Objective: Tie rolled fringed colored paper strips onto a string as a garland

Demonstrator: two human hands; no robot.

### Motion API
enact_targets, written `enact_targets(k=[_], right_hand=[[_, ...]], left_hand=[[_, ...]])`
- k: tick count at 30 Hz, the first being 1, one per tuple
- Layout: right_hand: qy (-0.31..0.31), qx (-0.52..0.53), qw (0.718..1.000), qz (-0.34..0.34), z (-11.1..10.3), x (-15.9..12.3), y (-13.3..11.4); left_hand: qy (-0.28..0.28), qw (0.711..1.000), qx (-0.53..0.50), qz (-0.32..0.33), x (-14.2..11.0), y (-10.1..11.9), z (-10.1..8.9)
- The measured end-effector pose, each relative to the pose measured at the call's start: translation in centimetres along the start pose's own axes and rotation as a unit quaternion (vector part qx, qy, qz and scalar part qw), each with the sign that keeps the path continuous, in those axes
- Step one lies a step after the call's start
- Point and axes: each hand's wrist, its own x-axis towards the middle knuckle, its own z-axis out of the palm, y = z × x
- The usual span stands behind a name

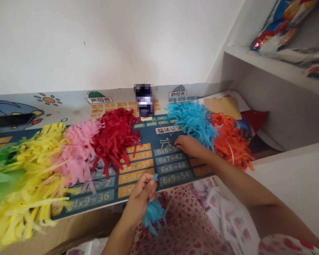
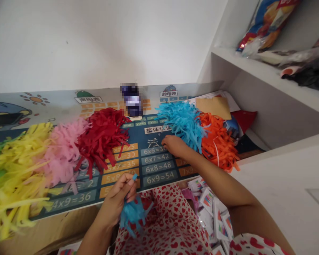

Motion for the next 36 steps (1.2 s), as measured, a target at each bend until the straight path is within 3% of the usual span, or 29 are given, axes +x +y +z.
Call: enact_targets(k=[5, 14, 18, 27, 36], right_hand=[[0.009, 0.01, 1.0, -0.002, 0.0, -0.1, -0.1], [0.017, 0.104, 0.994, -0.016, -0.7, 0.5, -0.3], [0.073, 0.144, 0.987, -0.03, 0.3, -0.3, -1.2], [0.098, 0.063, 0.989, 0.093, 0.1, 4.2, 2.3], [0.083, 0.025, 0.992, 0.097, 0.3, 5.7, 2.0]], left_hand=[[0.007, 0.997, 0.081, 0.011, 0.3, -0.4, 0.3], [0.031, 0.994, 0.1, 0.008, -0.4, 0.0, 1.0], [0.042, 0.994, 0.095, 0.024, -0.4, 0.1, 0.6], [0.021, 0.994, 0.103, 0.022, -0.4, -0.5, 0.6], [0.014, 0.995, 0.102, 0.013, -0.4, -0.7, 0.6]])
